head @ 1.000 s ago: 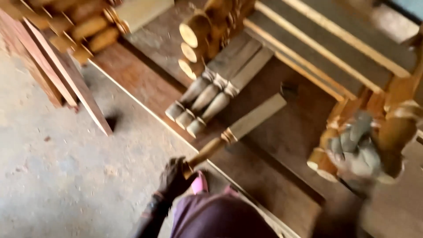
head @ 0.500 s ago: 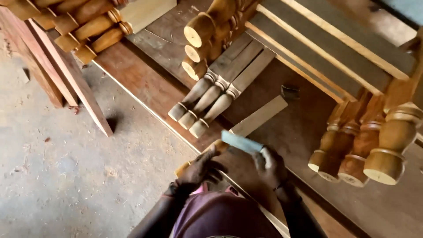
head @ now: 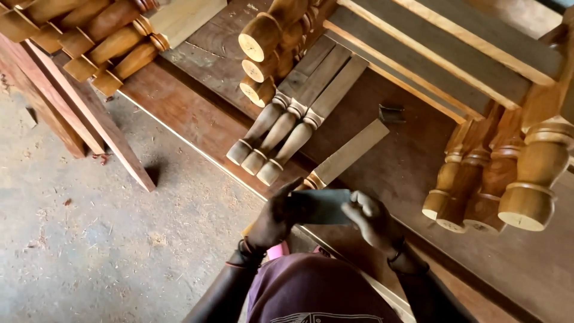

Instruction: Sand wooden furniture legs using sandpaper to smooth the surface.

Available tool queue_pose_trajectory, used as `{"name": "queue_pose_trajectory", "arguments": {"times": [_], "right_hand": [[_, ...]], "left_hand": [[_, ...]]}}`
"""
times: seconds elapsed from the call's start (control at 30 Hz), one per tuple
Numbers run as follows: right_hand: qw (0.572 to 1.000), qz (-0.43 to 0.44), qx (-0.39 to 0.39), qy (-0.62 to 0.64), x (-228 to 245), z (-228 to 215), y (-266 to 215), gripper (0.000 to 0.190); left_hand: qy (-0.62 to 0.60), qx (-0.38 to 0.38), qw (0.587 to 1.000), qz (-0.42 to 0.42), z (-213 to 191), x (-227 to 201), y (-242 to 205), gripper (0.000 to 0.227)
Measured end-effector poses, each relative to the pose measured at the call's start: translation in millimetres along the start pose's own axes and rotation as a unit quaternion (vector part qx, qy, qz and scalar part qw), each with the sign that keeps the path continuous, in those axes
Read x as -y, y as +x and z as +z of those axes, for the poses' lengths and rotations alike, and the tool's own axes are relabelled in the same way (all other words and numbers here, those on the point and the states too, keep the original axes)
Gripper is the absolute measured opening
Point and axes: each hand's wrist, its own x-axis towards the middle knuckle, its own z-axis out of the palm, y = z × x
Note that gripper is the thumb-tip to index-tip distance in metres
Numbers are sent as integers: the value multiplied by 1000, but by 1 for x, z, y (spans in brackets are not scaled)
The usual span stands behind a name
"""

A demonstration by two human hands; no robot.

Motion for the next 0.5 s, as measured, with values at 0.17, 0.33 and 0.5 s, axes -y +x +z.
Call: {"name": "queue_pose_trajectory", "arguments": {"times": [0.17, 0.33, 0.5], "right_hand": [[993, -99, -54, -34, 20, -64, -11, 34], [991, -48, -101, -77, -87, -90, 11, 32], [978, 18, -164, -125, -153, -77, 25, 30]], "left_hand": [[-18, -74, 991, -114, 12, -43, 7, 81], [170, -173, 959, -145, -51, -5, -25, 76], [367, -182, 891, -194, -64, 23, -67, 74]]}}
